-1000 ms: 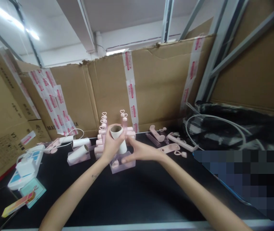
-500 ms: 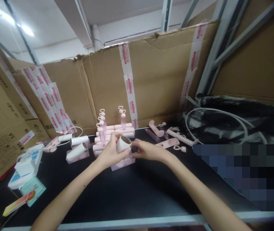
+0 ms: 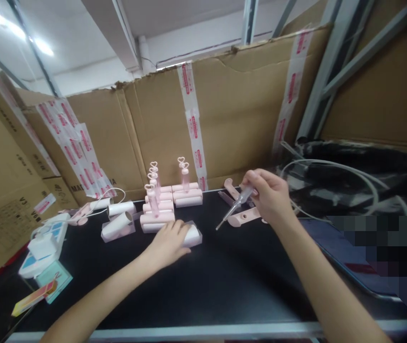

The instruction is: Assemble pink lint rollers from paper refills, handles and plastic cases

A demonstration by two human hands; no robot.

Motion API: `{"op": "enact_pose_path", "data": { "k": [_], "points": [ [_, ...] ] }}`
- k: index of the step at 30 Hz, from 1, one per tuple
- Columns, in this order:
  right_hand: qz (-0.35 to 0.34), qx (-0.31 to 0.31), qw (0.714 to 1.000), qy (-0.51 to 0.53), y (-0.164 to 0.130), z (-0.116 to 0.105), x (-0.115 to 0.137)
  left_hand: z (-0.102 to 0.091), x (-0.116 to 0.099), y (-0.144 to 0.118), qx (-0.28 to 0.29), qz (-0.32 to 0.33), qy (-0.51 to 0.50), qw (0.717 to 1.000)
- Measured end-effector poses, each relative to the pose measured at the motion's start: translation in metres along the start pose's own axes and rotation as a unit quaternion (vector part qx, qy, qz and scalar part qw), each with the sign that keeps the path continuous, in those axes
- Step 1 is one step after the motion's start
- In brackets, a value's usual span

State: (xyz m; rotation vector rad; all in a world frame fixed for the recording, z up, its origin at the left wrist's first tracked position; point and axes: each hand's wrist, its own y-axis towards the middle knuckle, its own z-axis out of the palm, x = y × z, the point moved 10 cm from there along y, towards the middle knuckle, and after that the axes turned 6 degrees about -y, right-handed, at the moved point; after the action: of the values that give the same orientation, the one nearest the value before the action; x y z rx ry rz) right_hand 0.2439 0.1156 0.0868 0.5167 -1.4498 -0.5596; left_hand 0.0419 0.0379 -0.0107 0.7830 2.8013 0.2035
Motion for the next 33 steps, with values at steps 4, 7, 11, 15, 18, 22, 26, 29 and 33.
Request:
{"op": "enact_pose_path", "data": {
  "k": [4, 7, 11, 15, 18, 22, 26, 29, 33],
  "points": [
    [-0.032, -0.018, 0.999, 0.004, -0.008, 0.014, 0.009, -0.002, 0.000, -0.054, 0.003, 0.006, 0.018, 1.000],
    [-0.031, 0.024, 0.999, 0.006, -0.015, 0.031, 0.018, -0.010, 0.024, -0.095, 0.008, -0.033, 0.026, 0.999],
    [-0.016, 0.151, 0.979, -0.137, -0.029, 0.076, 0.012, -0.025, 0.091, -0.126, -0.034, -0.111, 0.037, 0.993],
    [-0.087, 0.303, 0.817, -0.483, -0.051, 0.144, -0.018, -0.034, 0.162, -0.135, -0.099, -0.180, 0.058, 0.977],
    [-0.103, 0.379, 0.750, -0.532, -0.066, 0.186, -0.043, -0.034, 0.184, -0.131, -0.116, -0.184, 0.057, 0.974],
    [-0.115, 0.415, 0.734, -0.526, -0.075, 0.201, -0.056, -0.044, 0.160, -0.110, -0.161, -0.165, 0.012, 0.973],
    [-0.127, 0.438, 0.726, -0.516, -0.081, 0.181, -0.045, -0.056, 0.096, -0.060, -0.203, -0.073, -0.217, 0.952],
    [-0.149, 0.378, 0.764, -0.500, -0.075, 0.158, -0.006, -0.070, 0.070, -0.022, -0.253, -0.043, -0.374, 0.891],
    [-0.333, 0.250, 0.856, -0.307, -0.089, 0.141, 0.102, -0.046, 0.046, 0.018, -0.134, -0.029, -0.541, 0.830]
  ]
}}
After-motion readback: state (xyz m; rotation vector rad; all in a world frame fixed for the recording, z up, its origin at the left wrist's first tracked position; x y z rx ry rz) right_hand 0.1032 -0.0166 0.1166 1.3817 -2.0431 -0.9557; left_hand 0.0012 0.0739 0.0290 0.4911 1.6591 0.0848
